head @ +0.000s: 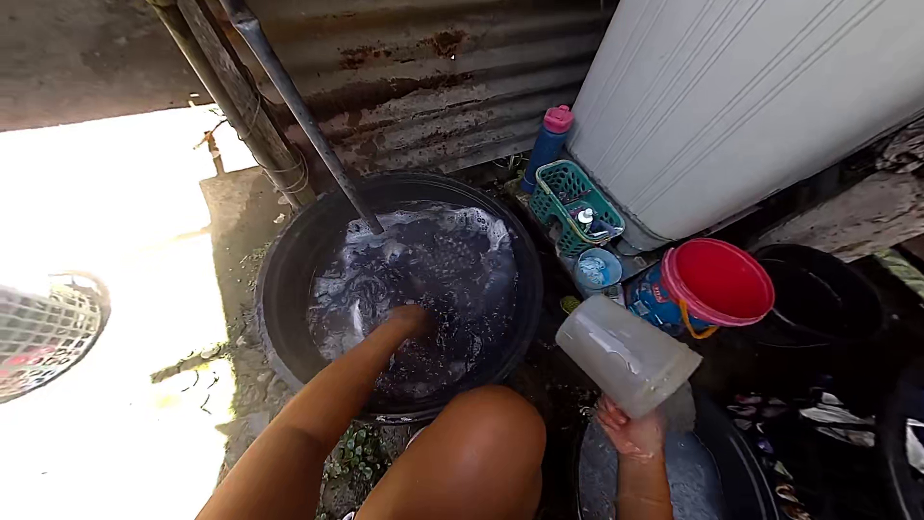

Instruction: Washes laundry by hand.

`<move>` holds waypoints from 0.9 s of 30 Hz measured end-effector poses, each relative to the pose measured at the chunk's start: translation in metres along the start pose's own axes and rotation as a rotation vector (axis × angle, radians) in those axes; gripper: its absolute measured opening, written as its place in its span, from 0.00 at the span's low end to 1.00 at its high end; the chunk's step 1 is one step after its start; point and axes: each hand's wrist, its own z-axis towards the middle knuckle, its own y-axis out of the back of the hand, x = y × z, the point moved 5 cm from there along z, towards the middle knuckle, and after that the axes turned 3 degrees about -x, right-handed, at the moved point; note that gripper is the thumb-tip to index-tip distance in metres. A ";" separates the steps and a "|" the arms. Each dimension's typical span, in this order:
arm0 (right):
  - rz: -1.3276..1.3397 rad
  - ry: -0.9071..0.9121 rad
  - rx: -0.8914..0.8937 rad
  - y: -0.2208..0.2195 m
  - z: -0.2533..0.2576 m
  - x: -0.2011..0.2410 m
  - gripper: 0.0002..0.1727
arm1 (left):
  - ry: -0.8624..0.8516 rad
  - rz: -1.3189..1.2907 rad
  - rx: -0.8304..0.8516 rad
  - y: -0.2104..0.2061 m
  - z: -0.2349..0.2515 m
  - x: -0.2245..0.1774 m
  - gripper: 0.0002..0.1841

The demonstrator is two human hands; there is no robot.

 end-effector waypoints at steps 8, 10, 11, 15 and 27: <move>0.411 0.001 0.313 0.077 0.017 -0.024 0.19 | -0.189 -0.079 -0.436 0.028 0.042 -0.073 0.25; 0.520 -0.010 0.353 0.069 0.022 -0.024 0.18 | -0.256 -0.063 -0.481 0.034 0.056 -0.097 0.31; 0.555 -0.003 0.353 0.062 0.025 -0.022 0.17 | -0.290 -0.042 -0.488 0.036 0.065 -0.108 0.35; 0.578 -0.003 0.373 0.028 0.040 -0.013 0.15 | -0.322 0.083 -0.411 0.028 0.102 -0.135 0.51; -1.492 0.333 0.145 -0.241 0.106 0.018 0.37 | 0.077 0.021 -0.055 -0.045 0.090 -0.013 0.23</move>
